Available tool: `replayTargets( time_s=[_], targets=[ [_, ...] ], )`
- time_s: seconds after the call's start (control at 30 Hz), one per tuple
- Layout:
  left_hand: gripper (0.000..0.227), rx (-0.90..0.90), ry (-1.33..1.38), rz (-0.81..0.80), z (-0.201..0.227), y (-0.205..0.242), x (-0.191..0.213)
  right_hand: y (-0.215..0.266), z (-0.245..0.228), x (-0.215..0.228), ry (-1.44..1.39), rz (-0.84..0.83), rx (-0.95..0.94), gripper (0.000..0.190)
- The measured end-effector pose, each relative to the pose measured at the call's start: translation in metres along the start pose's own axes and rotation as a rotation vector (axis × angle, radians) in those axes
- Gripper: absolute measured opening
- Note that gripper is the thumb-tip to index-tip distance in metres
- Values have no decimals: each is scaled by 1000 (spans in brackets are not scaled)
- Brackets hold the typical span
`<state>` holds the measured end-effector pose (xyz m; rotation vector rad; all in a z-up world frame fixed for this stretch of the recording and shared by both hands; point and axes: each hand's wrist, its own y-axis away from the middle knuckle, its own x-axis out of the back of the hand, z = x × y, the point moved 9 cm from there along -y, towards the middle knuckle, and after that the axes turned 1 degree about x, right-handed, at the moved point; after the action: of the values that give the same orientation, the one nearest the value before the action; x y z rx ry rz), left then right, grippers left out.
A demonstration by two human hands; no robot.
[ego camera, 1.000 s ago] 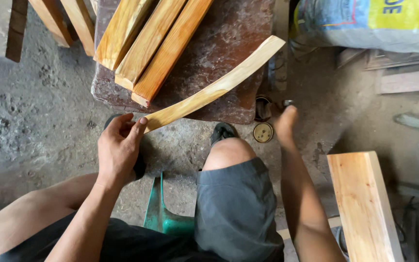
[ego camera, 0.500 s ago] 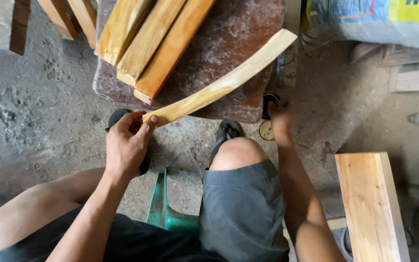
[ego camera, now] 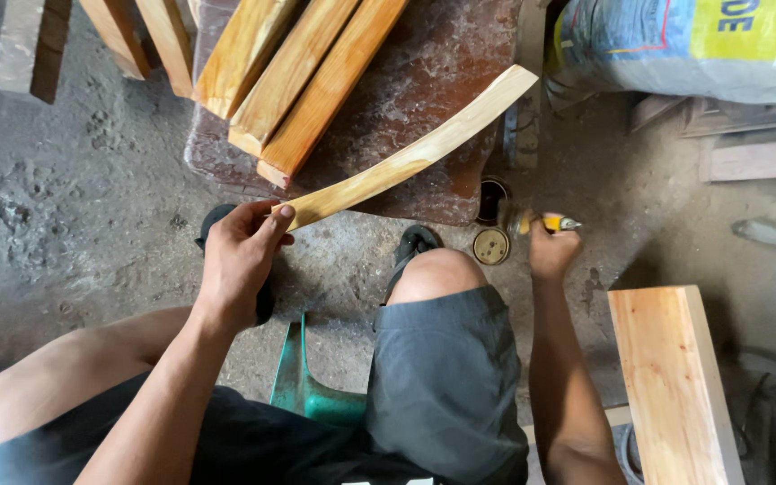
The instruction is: The person applies a finish to several wooden pieces using a brush and a small container. They dip the brush into the container and coat each piece individually, then set them aside. The person also uses a wooden spatula to spread a substance on a piece of wood.
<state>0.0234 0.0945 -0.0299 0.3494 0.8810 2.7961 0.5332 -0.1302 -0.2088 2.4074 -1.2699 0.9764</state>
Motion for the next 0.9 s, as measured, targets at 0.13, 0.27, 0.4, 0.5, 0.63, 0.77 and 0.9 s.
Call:
replayTargets(
  time_s=[0.13,0.27,0.4,0.5,0.63,0.77,0.9],
  targets=[
    [44,72,119,-12,-7,-2,2,-11,-48,40,-77,95,105,15],
    [44,66,122,-41,-17,-8,3,-31,-115,69,-549,68,-46,21],
    [43,56,128,-68,-27,-12,-3,-20,-260,67,-428,-104,323,17],
    [43,26,118,-55,-25,-15,-4,18,-367,50,-260,-190,689,16],
    [46,11,-24,-8,-24,-20,-3,33,-429,34,-231,-387,803,14],
    [48,-9,-66,3,-30,-20,0,-5,-397,45,-58,-194,579,7],
    [49,3,-72,18,-23,-19,1,-23,-372,32,-235,-320,712,11]
  ],
)
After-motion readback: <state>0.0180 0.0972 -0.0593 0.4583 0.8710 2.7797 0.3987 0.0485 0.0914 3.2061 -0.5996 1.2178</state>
